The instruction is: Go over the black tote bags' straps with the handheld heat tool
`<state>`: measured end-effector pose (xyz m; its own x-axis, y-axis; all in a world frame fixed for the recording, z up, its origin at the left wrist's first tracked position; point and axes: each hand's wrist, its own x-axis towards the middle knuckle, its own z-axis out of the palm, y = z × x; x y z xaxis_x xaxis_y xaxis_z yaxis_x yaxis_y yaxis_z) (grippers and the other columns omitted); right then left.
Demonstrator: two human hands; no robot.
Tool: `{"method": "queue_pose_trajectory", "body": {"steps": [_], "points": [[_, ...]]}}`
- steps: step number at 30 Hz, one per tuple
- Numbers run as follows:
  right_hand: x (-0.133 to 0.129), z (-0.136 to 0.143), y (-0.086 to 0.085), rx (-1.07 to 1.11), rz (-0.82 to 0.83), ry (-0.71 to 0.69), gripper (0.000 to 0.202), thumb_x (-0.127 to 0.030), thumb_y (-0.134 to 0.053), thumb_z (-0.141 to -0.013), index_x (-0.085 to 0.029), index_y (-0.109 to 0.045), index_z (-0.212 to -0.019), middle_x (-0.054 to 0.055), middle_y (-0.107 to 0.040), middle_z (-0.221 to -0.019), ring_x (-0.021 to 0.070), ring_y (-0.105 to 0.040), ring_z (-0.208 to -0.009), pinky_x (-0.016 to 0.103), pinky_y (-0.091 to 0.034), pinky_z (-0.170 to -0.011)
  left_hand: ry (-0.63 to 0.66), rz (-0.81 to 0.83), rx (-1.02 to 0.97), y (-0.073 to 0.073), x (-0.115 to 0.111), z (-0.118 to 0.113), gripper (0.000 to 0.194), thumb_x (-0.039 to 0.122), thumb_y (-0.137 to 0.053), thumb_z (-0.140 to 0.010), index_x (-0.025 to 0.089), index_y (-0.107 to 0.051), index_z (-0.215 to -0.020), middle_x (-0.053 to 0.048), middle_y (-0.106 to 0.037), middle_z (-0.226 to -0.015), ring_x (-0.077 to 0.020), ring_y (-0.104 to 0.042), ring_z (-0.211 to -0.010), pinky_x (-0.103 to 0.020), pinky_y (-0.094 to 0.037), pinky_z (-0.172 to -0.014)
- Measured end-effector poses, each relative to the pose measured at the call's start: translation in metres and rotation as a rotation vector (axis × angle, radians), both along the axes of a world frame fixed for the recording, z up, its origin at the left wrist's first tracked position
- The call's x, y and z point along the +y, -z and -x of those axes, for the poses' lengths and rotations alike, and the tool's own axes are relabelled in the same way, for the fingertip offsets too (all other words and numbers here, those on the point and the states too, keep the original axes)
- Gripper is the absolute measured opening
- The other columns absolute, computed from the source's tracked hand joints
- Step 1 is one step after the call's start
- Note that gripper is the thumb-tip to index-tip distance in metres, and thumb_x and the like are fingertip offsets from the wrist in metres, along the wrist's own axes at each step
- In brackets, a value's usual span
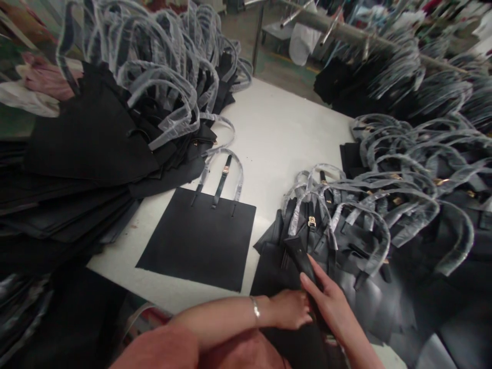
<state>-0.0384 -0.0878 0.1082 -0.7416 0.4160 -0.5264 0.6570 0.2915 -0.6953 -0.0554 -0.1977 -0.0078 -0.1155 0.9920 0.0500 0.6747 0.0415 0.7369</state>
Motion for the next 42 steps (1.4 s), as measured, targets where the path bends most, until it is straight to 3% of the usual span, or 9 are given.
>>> {"method": "queue_pose_trajectory", "body": {"steps": [5,8,12,16,20,26,30,37,42], "points": [[-0.01,-0.03,0.005,-0.202,0.109,-0.044,0.075,-0.055,-0.053,-0.086,-0.023,-0.035,-0.151,-0.006,-0.06,-0.053,0.0186,-0.061,-0.05,0.027,-0.046,-0.05,-0.513,-0.051,-0.01,-0.001,-0.089,0.104,0.016,0.016,-0.05,-0.095,0.018,-0.066,-0.098,-0.005,-0.066,-0.096,-0.0155,-0.062,-0.091,-0.025,-0.049,-0.081],[-0.024,-0.033,0.007,-0.211,0.127,-0.1,0.07,-0.051,-0.053,-0.087,-0.022,-0.038,-0.15,-0.007,-0.059,-0.055,0.016,-0.059,-0.049,0.026,-0.046,-0.051,-0.29,-0.016,0.087,-0.002,-0.096,0.156,0.012,0.019,-0.059,-0.092,0.023,-0.067,-0.1,-0.002,-0.064,-0.101,-0.0151,-0.059,-0.096,-0.024,-0.046,-0.083],[-0.036,-0.027,0.011,-0.209,0.154,-0.188,0.066,-0.047,-0.053,-0.089,-0.021,-0.04,-0.148,-0.005,-0.061,-0.059,0.0148,-0.058,-0.049,0.026,-0.046,-0.054,0.112,0.077,0.162,0.001,-0.069,0.189,0.014,0.023,-0.072,-0.082,0.028,-0.068,-0.095,0.001,-0.06,-0.1,-0.0137,-0.058,-0.087,-0.022,-0.041,-0.066],[-0.043,-0.017,0.015,-0.196,0.156,-0.198,0.066,-0.046,-0.054,-0.088,-0.021,-0.041,-0.148,-0.004,-0.063,-0.066,0.0145,-0.058,-0.049,0.027,-0.047,-0.054,0.302,0.135,0.122,0.003,-0.046,0.201,0.008,0.022,-0.073,-0.08,0.024,-0.066,-0.079,0.002,-0.058,-0.094,-0.0119,-0.054,-0.074,-0.024,-0.033,-0.056],[-0.047,-0.012,0.017,-0.217,0.131,-0.177,0.065,-0.046,-0.053,-0.088,-0.021,-0.042,-0.147,-0.005,-0.061,-0.061,0.0151,-0.059,-0.049,0.028,-0.047,-0.057,0.356,0.181,0.063,0.001,-0.036,0.208,0.018,0.018,-0.077,-0.075,0.02,-0.061,-0.066,0.001,-0.057,-0.088,-0.0119,-0.05,-0.069,-0.025,-0.031,-0.055],[-0.048,-0.014,0.021,-0.237,0.158,-0.15,0.066,-0.048,-0.053,-0.089,-0.023,-0.04,-0.148,-0.005,-0.061,-0.065,0.0145,-0.059,-0.049,0.028,-0.048,-0.056,0.197,0.192,0.05,0.005,-0.041,0.223,0.009,0.023,-0.065,-0.088,0.017,-0.065,-0.081,-0.002,-0.057,-0.092,-0.013,-0.052,-0.072,-0.024,-0.036,-0.062],[-0.048,-0.015,0.024,-0.236,0.18,-0.127,0.066,-0.048,-0.054,-0.088,-0.024,-0.04,-0.148,-0.005,-0.062,-0.066,0.0144,-0.059,-0.048,0.028,-0.048,-0.055,0.222,0.145,0.029,0.009,-0.05,0.227,0.013,0.029,-0.071,-0.083,0.025,-0.068,-0.095,0.001,-0.059,-0.099,-0.0128,-0.056,-0.081,-0.022,-0.036,-0.062],[-0.049,-0.015,0.025,-0.23,0.186,-0.119,0.066,-0.048,-0.054,-0.088,-0.024,-0.04,-0.148,-0.006,-0.06,-0.062,0.015,-0.06,-0.05,0.027,-0.048,-0.055,0.254,0.147,-0.028,0.014,-0.042,0.216,0.008,0.023,-0.074,-0.079,0.025,-0.067,-0.074,0.003,-0.058,-0.084,-0.0104,-0.054,-0.071,-0.025,-0.027,-0.052],[-0.05,-0.016,0.025,-0.227,0.192,-0.102,0.066,-0.048,-0.054,-0.088,-0.023,-0.041,-0.148,-0.006,-0.06,-0.064,0.0146,-0.06,-0.05,0.028,-0.048,-0.055,0.039,0.136,-0.094,0.015,-0.039,0.221,0.013,0.023,-0.073,-0.078,0.019,-0.064,-0.07,0.003,-0.055,-0.078,-0.0097,-0.054,-0.066,-0.021,-0.036,-0.057]]}}
